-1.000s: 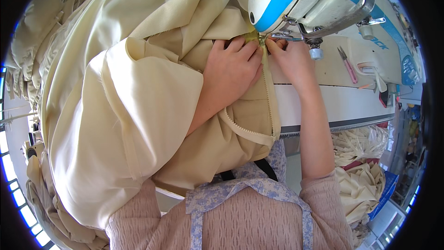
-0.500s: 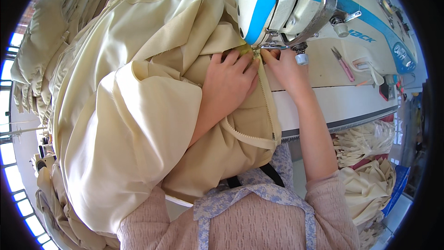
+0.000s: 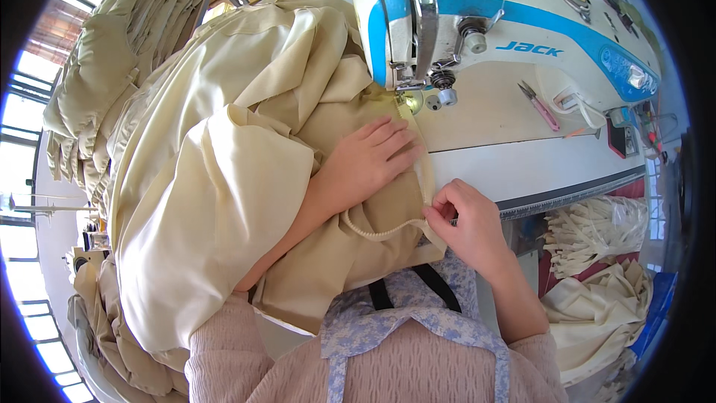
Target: The person aligns a zipper along the edge of a beige fabric piece and sews it using a sewing machine. They repeatedly adjust the fabric and zipper, guide them under the needle, and use a seam ripper to remove excess thread. The person continues sewing along the zipper length and inspects the seam.
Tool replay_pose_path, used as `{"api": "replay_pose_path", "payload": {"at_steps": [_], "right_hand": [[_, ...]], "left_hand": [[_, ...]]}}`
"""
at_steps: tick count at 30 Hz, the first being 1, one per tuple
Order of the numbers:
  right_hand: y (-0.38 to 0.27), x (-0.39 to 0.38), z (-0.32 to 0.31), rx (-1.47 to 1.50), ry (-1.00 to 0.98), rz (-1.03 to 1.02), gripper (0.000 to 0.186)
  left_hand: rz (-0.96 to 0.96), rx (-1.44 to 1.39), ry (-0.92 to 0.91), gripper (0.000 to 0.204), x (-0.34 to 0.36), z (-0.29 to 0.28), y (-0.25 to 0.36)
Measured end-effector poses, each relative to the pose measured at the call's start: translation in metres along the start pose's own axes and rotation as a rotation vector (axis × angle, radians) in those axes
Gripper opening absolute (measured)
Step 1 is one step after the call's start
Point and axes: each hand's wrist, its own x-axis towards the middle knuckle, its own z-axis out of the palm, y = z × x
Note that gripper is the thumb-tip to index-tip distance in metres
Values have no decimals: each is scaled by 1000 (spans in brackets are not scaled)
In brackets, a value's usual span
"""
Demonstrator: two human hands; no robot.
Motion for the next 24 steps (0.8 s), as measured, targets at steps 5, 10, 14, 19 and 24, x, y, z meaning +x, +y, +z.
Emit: {"api": "replay_pose_path", "payload": {"at_steps": [5,10,14,19,24], "right_hand": [[11,10,0,896,-292,262,17],[33,30,-16,-104,75,-459,31],[48,49,-12,-214,-67,-721,39],[41,78,8,-386,112,-932,25],[37,85,17,-351,142,-938,18]], "left_hand": [[-232,-17,-26,36,-5,-14,33],[-487,-221,179,35,-7,-19,34],[-562,-335,181,28,-5,-14,24],[-598,-387,301,30,0,-7,14],[-626,-382,302,27,-2,-2,8]]}}
